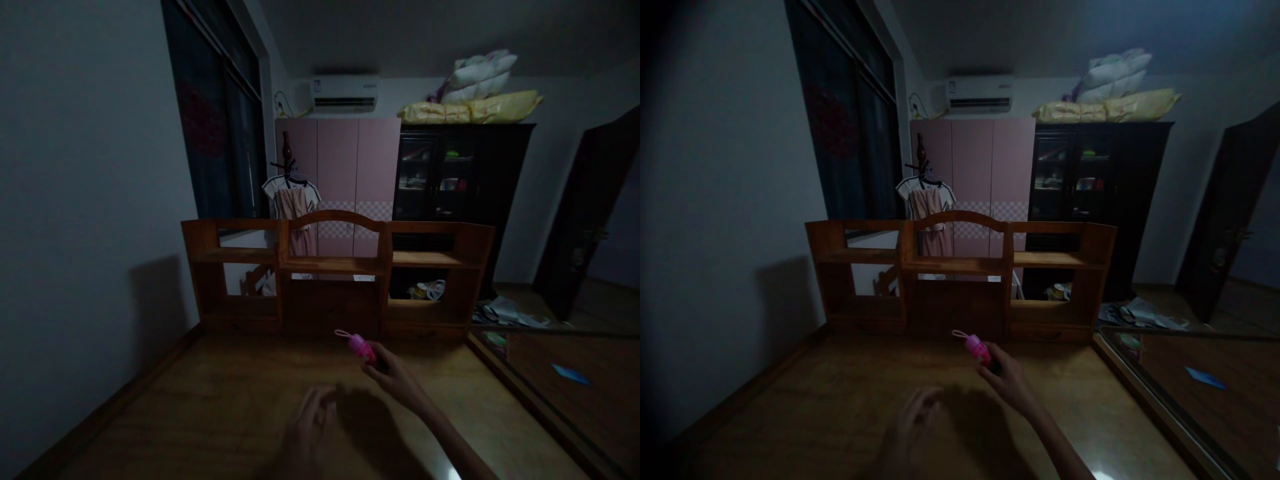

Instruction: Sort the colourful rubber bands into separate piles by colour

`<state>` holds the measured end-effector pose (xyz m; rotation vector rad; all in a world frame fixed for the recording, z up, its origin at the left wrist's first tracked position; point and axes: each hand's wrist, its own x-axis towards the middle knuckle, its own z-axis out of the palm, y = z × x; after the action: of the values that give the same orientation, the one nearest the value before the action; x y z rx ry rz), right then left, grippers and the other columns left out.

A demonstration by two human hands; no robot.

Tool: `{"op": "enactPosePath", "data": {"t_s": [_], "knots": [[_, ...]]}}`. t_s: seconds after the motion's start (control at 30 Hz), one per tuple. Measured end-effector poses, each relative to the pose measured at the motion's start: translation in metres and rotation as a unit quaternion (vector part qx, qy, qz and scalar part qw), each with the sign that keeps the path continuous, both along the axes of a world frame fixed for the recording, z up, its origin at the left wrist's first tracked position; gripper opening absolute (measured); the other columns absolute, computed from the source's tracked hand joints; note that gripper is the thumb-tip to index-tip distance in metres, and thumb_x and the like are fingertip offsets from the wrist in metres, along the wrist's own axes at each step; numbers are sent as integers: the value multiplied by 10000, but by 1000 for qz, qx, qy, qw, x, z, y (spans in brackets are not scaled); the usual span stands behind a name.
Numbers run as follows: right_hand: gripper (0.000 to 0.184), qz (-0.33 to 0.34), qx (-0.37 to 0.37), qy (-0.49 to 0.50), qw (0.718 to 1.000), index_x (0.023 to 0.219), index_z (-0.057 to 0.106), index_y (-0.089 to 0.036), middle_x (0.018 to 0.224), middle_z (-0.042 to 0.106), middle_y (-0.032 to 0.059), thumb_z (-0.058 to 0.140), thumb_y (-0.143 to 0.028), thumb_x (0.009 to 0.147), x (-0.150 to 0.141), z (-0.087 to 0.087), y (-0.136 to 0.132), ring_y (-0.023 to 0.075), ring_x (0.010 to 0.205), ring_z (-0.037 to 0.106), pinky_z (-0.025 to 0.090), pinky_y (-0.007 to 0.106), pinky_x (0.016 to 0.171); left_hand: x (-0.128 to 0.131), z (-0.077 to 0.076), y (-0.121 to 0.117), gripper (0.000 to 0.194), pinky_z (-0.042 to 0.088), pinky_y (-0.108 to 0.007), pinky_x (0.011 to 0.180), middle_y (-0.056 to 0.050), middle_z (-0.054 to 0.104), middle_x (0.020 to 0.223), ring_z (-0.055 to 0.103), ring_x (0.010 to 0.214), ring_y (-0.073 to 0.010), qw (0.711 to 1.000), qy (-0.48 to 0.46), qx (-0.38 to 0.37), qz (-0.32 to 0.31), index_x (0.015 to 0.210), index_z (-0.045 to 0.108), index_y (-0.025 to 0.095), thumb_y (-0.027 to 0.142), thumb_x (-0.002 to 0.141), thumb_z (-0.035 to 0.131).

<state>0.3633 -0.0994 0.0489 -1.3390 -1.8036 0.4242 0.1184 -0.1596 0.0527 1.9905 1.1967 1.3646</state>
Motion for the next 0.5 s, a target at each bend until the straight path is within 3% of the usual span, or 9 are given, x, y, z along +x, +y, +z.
{"op": "enactPosePath", "data": {"t_s": [0.1, 0.17, 0.23, 0.3, 0.37, 0.5], "knots": [[514, 97, -61, 120, 986, 1273, 541, -227, 902, 658, 13, 620, -483, 834, -46, 11, 11, 127, 613, 577, 457, 223, 524, 14, 5, 68, 409, 433, -389, 1029, -97, 496, 1377, 507, 1241, -228, 999, -28, 21, 14, 1352, 485, 239, 396, 988, 381], [483, 117, -86, 175, 974, 1195, 592, -217, 891, 659, 14, 668, -476, 794, -70, 7, 18, 124, 600, 577, 467, 225, 513, 15, 5, 104, 392, 379, -379, 1062, -96, 468, 1391, 472, 1267, -220, 998, -32, 58, 17, 1332, 494, 229, 377, 1000, 349], [431, 128, -104, 230, 959, 1100, 633, -193, 873, 663, 24, 691, -466, 772, -83, -4, 24, 139, 644, 601, 490, 240, 563, 12, -1, 126, 355, 403, -341, 1002, -103, 573, 1216, 543, 1148, -209, 997, -33, 72, -3, 1177, 581, 194, 376, 1006, 328], [415, 131, -133, 264, 946, 1025, 659, -167, 825, 667, 34, 709, -474, 751, -88, -19, 27, 164, 687, 623, 502, 260, 620, 5, -11, 138, 382, 442, -291, 856, -79, 627, 927, 605, 904, -184, 997, -13, 62, -36, 945, 618, 171, 376, 1012, 302], [448, 112, -155, 268, 944, 1016, 677, -153, 840, 683, 53, 724, -493, 729, -89, -34, 27, 202, 754, 646, 513, 289, 679, -3, -21, 142, 435, 413, -256, 687, -40, 572, 702, 561, 670, -153, 997, 23, 51, -51, 764, 578, 169, 365, 1017, 284], [512, 68, -132, 233, 961, 1113, 683, -141, 1024, 699, 92, 695, -506, 755, -93, -50, 22, 280, 948, 648, 512, 355, 823, -12, -26, 139, 476, 306, -253, 580, -20, 506, 580, 475, 536, -123, 994, 89, 63, -23, 639, 518, 166, 337, 1017, 286]]}}
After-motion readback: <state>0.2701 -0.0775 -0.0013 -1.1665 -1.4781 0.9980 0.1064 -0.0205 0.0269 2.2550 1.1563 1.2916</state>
